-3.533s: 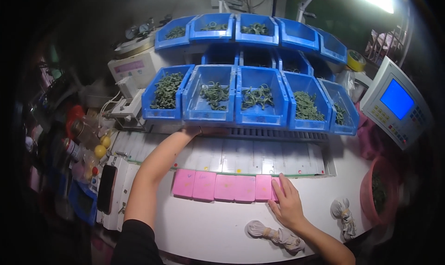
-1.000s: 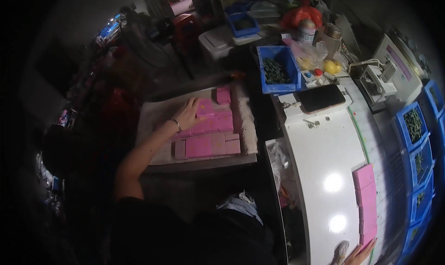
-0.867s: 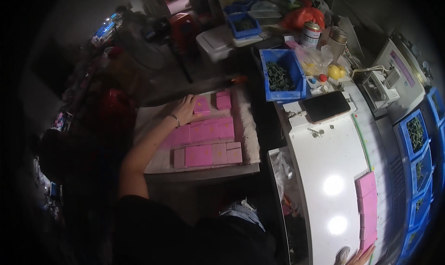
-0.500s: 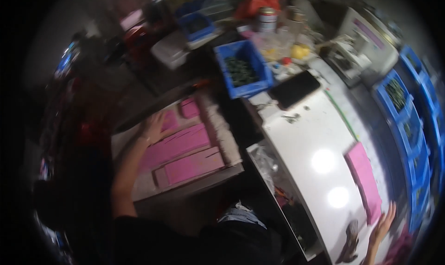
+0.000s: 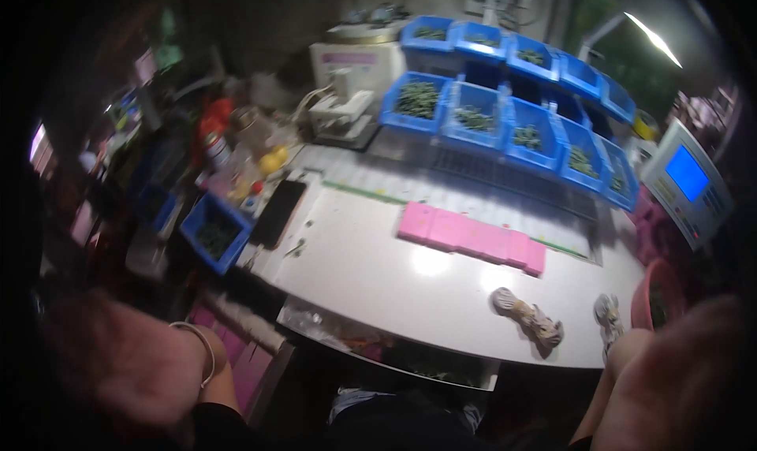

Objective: The person opens silicone molds, removes wax castings, and powders the mold interiors with a fabric pouch before closing them. Then, the person separates and handles the wax castings by hand.

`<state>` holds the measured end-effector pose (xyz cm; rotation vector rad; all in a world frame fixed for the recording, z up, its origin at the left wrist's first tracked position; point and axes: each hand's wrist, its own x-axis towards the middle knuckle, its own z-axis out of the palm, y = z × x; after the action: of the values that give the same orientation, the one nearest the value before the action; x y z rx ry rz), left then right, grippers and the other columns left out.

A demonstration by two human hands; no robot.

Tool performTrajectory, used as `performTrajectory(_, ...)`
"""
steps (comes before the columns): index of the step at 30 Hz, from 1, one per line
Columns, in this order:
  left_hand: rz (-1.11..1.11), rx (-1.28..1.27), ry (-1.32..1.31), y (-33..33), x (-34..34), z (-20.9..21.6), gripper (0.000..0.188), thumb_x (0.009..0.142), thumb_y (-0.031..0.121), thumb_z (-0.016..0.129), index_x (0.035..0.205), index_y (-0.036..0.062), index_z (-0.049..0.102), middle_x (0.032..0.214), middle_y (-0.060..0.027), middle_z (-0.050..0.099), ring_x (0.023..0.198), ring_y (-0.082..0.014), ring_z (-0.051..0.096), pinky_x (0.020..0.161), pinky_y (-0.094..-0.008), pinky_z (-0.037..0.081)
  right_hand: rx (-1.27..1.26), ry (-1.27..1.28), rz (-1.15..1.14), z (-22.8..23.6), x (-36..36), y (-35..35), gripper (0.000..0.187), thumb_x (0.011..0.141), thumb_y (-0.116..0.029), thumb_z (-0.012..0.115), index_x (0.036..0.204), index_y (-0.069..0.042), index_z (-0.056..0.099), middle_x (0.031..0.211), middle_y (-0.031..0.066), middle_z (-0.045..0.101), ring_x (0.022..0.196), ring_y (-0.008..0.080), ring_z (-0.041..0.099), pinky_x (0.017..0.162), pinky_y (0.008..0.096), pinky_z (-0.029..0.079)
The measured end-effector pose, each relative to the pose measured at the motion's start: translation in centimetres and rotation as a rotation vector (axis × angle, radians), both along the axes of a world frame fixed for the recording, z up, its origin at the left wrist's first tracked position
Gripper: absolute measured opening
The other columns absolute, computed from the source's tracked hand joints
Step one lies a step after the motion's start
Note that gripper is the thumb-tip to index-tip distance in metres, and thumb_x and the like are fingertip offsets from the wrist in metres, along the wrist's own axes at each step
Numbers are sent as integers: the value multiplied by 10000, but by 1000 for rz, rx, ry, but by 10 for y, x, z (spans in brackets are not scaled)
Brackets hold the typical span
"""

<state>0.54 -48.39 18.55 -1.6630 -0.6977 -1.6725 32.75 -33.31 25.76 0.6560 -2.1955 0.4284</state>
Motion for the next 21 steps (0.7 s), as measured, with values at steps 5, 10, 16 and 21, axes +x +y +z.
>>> performTrajectory(5, -199, 55, 129, 34, 24, 27, 525, 858, 417, 529, 1163, 8, 408, 1022, -126, 491, 837, -190, 499, 694, -277, 403, -141, 92, -254, 10, 9, -28, 457, 806, -17, 620, 1160, 16, 333, 1210, 362, 433, 1152, 422, 458, 942, 451, 441)
performTrajectory(10, -321, 73, 169, 64, 32, 30, 513, 863, 413, 522, 1170, 18, 409, 1035, -126, 490, 858, -192, 493, 713, -290, 392, -184, 125, -397, 9, 25, -30, 455, 798, -11, 622, 1151, 17, 337, 1197, 355, 439, 1128, 419, 468, 917, 450, 446)
performTrajectory(16, -364, 87, 207, 77, 39, 28, 500, 869, 408, 514, 1179, 29, 411, 1050, -127, 490, 883, -194, 486, 737, -305, 378, -218, 144, -477, 0, 37, -27, 452, 788, -4, 624, 1142, 19, 343, 1182, 347, 447, 1098, 415, 480, 887, 449, 451)
performTrajectory(21, -352, 83, 219, 76, 40, 26, 490, 873, 404, 507, 1186, 39, 413, 1062, -128, 489, 903, -196, 480, 756, -318, 367, -237, 152, -478, -7, 39, -19, 450, 781, 1, 625, 1133, 20, 347, 1169, 340, 453, 1073, 412, 489, 861, 448, 455)
